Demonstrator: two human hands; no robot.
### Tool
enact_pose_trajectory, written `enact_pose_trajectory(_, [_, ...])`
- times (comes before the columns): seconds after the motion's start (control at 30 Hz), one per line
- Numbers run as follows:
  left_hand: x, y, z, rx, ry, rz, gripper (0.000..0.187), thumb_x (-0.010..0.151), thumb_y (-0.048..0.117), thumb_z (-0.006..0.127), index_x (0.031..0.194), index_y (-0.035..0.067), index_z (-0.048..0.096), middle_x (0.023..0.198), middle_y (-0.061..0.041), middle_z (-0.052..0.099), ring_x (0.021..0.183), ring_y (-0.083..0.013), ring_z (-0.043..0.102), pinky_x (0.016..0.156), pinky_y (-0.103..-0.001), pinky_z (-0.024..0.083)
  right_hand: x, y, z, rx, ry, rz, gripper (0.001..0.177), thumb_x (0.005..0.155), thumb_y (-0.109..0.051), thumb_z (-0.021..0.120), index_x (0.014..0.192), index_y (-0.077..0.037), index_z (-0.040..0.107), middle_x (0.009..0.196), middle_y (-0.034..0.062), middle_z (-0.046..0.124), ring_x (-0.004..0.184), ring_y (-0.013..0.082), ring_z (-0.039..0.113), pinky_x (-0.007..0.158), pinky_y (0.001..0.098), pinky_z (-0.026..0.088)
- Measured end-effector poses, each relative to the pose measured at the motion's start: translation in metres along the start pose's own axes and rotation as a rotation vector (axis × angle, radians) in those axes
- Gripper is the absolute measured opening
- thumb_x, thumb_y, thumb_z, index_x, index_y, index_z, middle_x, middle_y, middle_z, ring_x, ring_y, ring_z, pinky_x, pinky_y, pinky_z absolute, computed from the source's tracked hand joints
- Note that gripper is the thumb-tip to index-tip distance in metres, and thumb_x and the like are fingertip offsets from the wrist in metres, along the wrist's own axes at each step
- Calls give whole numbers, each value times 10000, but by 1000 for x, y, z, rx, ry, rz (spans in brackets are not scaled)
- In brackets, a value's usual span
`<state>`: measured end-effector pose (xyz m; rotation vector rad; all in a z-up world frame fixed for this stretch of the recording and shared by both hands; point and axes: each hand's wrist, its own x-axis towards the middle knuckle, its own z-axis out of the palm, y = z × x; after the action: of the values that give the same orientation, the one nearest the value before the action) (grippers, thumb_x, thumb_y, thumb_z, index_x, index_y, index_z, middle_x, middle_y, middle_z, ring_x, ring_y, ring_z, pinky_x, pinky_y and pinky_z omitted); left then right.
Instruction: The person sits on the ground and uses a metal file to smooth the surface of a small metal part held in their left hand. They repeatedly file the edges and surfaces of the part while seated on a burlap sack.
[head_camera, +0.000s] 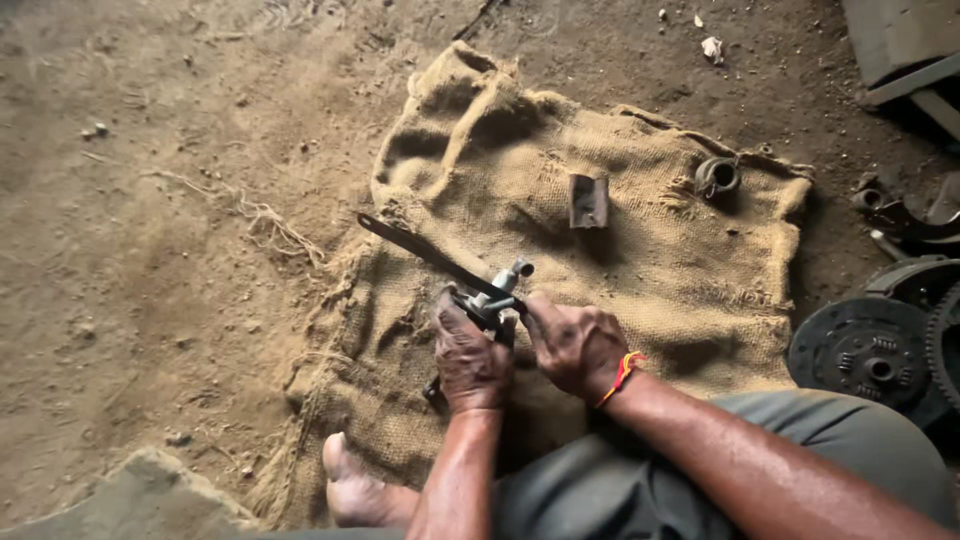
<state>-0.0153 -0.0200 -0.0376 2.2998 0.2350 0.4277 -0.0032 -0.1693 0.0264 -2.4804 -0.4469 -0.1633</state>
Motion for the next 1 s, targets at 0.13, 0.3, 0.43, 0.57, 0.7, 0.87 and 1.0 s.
enact_pose_trajectory(0.13, [14,0,-10,1,-108,-247,804,848,287,714,1444,-41,286,1266,-310,525,1022,-442,665,887,-493,572,-11,-1,-5,-64,-52,-6,95,930,-174,605,995,-104,601,693,183,692,634,408,697,554,526,541])
enact_pose_trajectory(0.3, [15,15,-22,-42,-148,-248,666,859,340,731,1308,1,373,1157,-256,585,1000,-412,684,849,-499,581,-9,0,-19,-107,-114,43,100,924,-169,592,1002,-107,602,676,191,684,612,408,689,533,535,529])
enact_pose_trajectory(0.43, [11,10,-13,-1,-132,-324,563,869,272,717,1267,10,417,1148,-270,606,1011,-482,651,889,-542,539,-7,-7,-10,-113,-57,11,91,918,-183,618,966,-106,609,695,198,681,634,417,682,554,530,527])
enact_pose_trajectory(0.57, [6,-8,5,3,9,-65,594,769,92,577,1319,-48,400,1198,-315,553,1029,-504,642,932,-525,539,3,-3,-2,-118,-7,-24,102,937,-192,633,965,-96,612,737,192,690,673,425,680,576,534,526])
enact_pose_trajectory(0.7, [17,-12,1,179,86,83,741,658,121,661,1303,-139,406,1212,-407,530,1022,-565,605,875,-538,516,-13,3,-4,-100,-95,22,109,934,-228,625,987,-134,631,720,189,688,642,420,680,561,535,527])
enact_pose_trajectory(0.87, [34,19,-27,-107,-138,-385,484,813,213,722,1140,-17,450,1109,-300,596,1003,-497,627,882,-554,511,-18,10,-10,-162,-144,70,118,925,-256,620,960,-143,619,682,184,673,658,417,681,574,548,522])
enact_pose_trajectory(1.0, [24,13,-26,-149,-247,-464,398,864,158,545,1221,44,411,1104,-243,616,934,-419,697,783,-483,558,0,11,-3,-123,-52,-26,132,909,-235,630,977,-123,615,717,190,685,656,424,678,563,548,522])
